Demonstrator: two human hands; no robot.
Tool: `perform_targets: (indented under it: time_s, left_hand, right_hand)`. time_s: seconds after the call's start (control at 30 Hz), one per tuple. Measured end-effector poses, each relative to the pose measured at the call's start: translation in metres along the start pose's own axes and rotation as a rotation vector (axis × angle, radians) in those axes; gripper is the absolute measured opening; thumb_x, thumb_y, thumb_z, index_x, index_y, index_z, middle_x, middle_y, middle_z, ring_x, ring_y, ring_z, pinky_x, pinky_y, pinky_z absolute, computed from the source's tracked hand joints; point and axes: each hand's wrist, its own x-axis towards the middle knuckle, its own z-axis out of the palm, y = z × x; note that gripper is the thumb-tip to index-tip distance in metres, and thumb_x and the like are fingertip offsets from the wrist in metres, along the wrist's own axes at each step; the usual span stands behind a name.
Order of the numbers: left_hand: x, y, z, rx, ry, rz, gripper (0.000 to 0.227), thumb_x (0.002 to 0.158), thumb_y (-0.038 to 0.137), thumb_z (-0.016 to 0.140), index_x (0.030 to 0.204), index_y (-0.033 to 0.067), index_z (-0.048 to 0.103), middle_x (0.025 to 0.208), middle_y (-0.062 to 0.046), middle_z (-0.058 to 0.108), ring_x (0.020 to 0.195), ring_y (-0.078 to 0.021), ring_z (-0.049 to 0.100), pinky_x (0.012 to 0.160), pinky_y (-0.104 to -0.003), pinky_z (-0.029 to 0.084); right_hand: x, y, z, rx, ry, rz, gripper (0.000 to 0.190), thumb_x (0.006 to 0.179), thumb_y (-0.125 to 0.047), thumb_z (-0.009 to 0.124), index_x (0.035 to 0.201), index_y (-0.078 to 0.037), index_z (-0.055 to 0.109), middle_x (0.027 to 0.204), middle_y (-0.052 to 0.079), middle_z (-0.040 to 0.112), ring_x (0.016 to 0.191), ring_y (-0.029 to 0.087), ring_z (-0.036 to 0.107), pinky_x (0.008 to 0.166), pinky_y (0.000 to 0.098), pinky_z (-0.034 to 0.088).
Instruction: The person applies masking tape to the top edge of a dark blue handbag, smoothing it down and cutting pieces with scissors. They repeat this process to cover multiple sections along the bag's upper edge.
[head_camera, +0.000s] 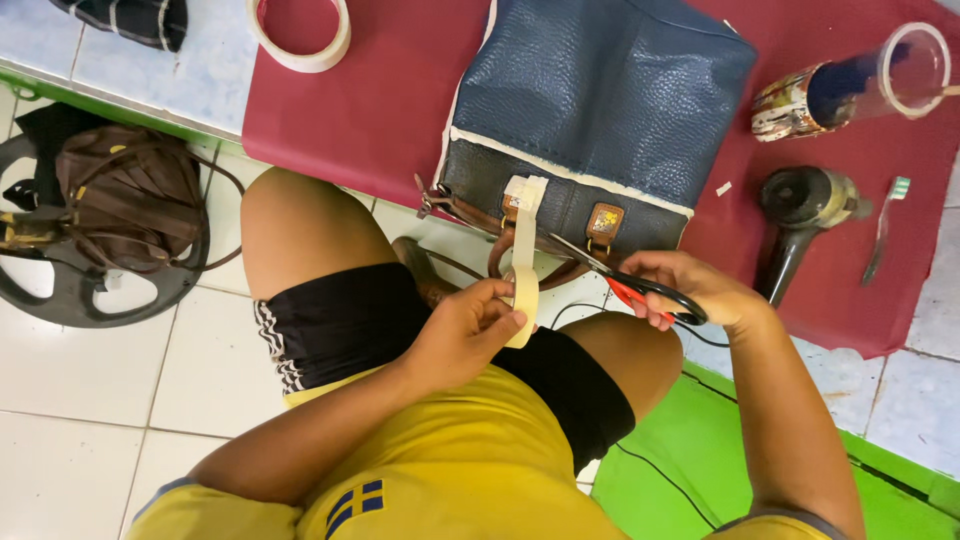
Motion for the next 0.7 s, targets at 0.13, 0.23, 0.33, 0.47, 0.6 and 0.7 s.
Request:
perform_targets:
  time_s: [0.13,0.23,0.33,0.47,0.6,0.7]
  left_hand:
    - [0.000,0.004,0.000,0.015,-0.007,0.005,0.026,0.097,0.013,0.068,0.120,0.0019,0.062,0.080,-0.002,0.074,0.065,-0.0050,0.059,0.058,-0.018,0.049]
    - [0.000,-0.001,-0.001,0.054,-0.010,0.027,0.025,0.098,0.013,0.068,0.120,0.0012,0.062,0.080,-0.004,0.074,0.064,-0.0055,0.060,0.057,-0.019,0.048]
    - [0.001,0.001,-0.002,0.032,-0.023,-0.002,0.027,0.098,0.013,0.068,0.122,0.0009,0.062,0.080,-0.002,0.074,0.065,-0.0051,0.059,0.059,-0.018,0.049]
    - [-0.001,0.009,-0.001,0.010,-0.023,-0.025,0.028,0.098,0.012,0.067,0.123,0.0002,0.063,0.079,-0.002,0.073,0.065,-0.0047,0.059,0.059,-0.017,0.049]
    - [-0.002,0.010,-0.001,0.017,-0.027,-0.020,0.027,0.098,0.012,0.068,0.122,0.0009,0.064,0.078,-0.002,0.074,0.065,-0.0045,0.061,0.059,-0.018,0.051]
    - [-0.001,0.013,-0.001,0.023,-0.033,-0.013,0.027,0.098,0.011,0.066,0.123,0.0002,0.063,0.079,-0.003,0.074,0.066,-0.0046,0.061,0.060,-0.018,0.051]
  right_hand:
    - [0.005,0.003,-0.004,0.014,-0.013,-0.001,0.070,0.073,-0.047,0.086,0.114,0.005,0.061,0.067,0.018,0.072,0.053,0.017,0.072,0.044,0.0310,0.064]
    - [0.009,-0.005,0.000,0.014,-0.027,-0.017,0.073,0.073,-0.050,0.085,0.113,0.005,0.061,0.067,0.016,0.072,0.052,0.016,0.071,0.043,0.0298,0.063]
    - [0.013,-0.004,-0.001,0.027,-0.027,-0.028,0.071,0.073,-0.048,0.085,0.112,0.007,0.063,0.065,0.019,0.072,0.050,0.018,0.071,0.041,0.0306,0.063]
    - [0.017,-0.009,0.002,0.043,-0.043,-0.041,0.073,0.071,-0.049,0.087,0.112,0.007,0.063,0.064,0.018,0.071,0.049,0.017,0.070,0.040,0.0296,0.062]
    - [0.019,-0.016,0.003,0.033,-0.027,-0.039,0.076,0.069,-0.053,0.087,0.110,0.007,0.063,0.063,0.016,0.069,0.048,0.015,0.067,0.039,0.0276,0.060]
    - [0.022,-0.015,0.000,0.024,-0.018,-0.034,0.075,0.069,-0.050,0.088,0.108,0.009,0.064,0.061,0.017,0.068,0.045,0.017,0.067,0.037,0.0276,0.058]
